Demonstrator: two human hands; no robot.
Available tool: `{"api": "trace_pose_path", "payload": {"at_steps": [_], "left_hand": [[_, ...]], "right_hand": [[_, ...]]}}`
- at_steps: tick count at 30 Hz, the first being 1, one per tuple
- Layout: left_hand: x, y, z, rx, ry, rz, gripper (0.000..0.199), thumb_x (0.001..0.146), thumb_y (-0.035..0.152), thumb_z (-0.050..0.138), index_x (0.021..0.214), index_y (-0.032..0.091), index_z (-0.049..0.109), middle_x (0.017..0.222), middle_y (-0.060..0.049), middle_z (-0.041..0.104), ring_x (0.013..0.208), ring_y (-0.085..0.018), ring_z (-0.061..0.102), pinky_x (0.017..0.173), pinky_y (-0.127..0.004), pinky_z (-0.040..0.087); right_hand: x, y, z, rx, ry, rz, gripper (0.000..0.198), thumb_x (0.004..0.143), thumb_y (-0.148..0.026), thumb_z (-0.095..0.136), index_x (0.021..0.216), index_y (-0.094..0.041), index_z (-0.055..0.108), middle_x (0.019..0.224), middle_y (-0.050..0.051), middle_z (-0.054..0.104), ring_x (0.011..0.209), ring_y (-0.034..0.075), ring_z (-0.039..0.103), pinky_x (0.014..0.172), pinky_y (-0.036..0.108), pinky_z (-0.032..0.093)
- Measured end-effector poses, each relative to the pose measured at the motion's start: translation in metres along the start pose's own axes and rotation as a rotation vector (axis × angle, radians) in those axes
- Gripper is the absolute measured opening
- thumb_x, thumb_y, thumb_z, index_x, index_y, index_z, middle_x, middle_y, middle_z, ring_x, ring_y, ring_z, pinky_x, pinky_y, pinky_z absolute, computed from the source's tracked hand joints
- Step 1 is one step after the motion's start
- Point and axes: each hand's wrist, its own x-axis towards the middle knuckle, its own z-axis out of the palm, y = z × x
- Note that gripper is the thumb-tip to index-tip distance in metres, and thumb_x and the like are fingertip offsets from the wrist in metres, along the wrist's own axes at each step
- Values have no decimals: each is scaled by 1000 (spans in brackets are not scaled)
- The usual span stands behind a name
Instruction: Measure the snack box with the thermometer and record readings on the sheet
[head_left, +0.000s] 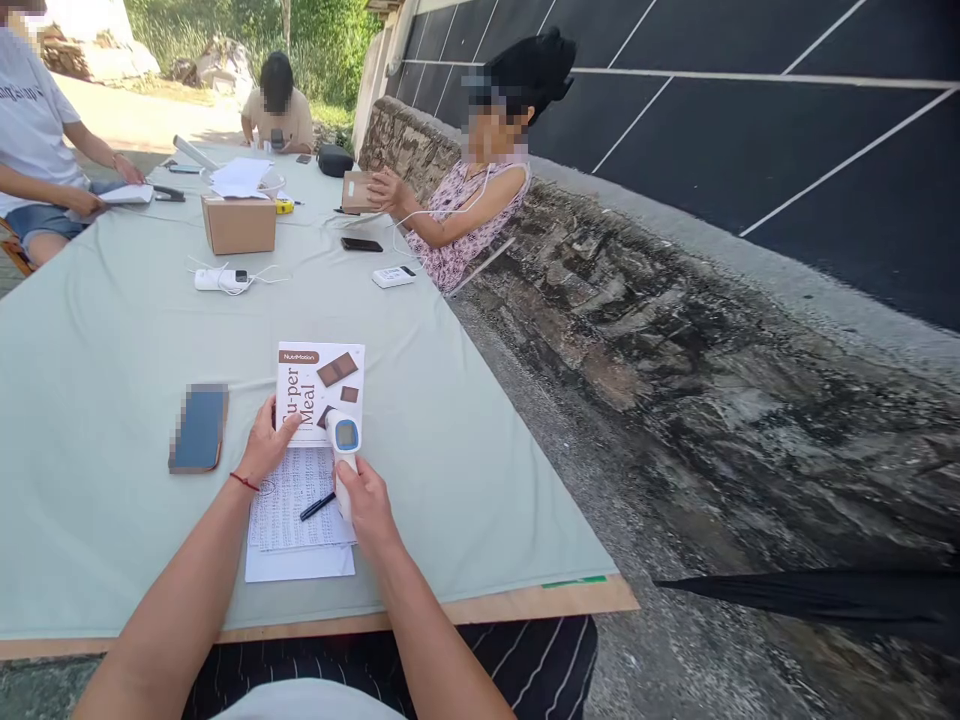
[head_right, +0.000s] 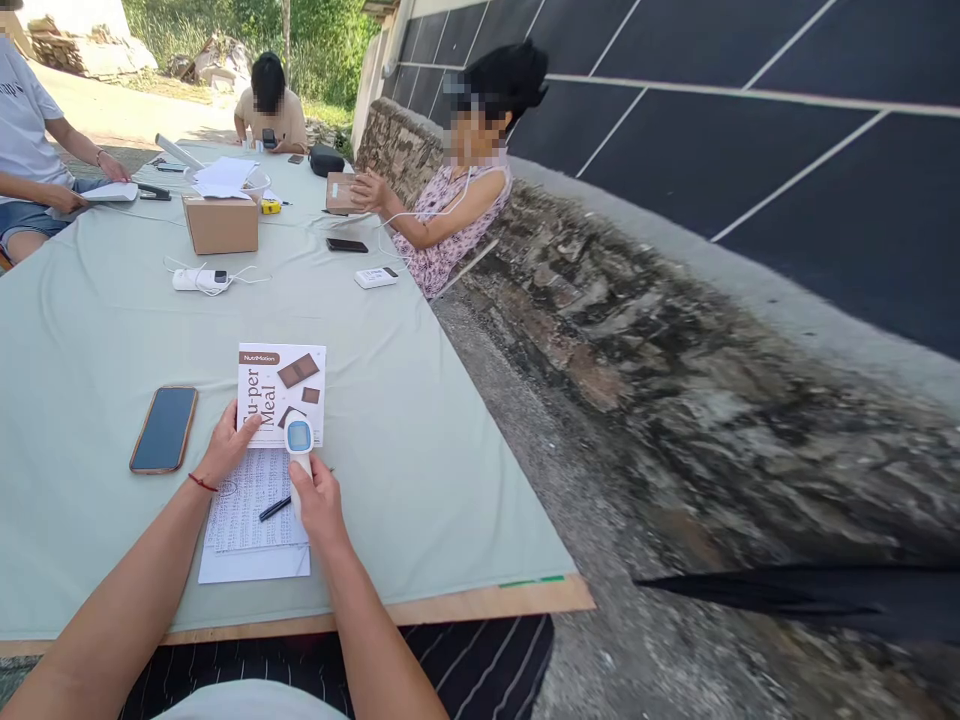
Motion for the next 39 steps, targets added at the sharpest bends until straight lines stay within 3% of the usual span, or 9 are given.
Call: {"api": "trace_pose_path", "payload": {"at_steps": [10,16,34,37,39], "left_hand": [[-5,18,-1,95,-8,26,61,85,62,60,127,17,55,129,-13,62,120,-30,57,103,-46,43],[-5,25,-1,67,-35,31,59,85,61,60,124,16,56,125,-13,65,115,-30,61,97,-43,49],[-2,28,-6,93,-63,22,69,83,65,61,128,14,55,129,-15,63,121,-30,58,102,-44,46],[-3,30,-11,41,-115,-36,71,79,63,68,129,14,55,126,-14,66,115,-30,61,98,-44,49],[-3,31,-15,52,-136,-60,74,74,62,73,129,15,56,123,-14,67,112,-31,63,95,-44,50]], "right_hand": [[-3,-8,1,60,-37,-12,44,75,-59,67,89,-18,62,65,-1,51,63,16,47,57,26,40],[-20,-16,-2,85,-34,-6,43,74,-56,71,90,-17,63,65,0,53,63,17,49,57,27,42],[-38,-34,-11,174,-4,37,45,71,-55,76,92,-16,65,71,1,58,67,17,53,60,27,43],[-31,-27,-21,94,65,3,50,72,-57,73,98,-16,66,82,4,65,76,20,58,66,29,46],[-23,-19,-35,-47,190,-41,57,70,-59,72,106,-15,65,96,8,68,87,24,61,74,33,48]]}}
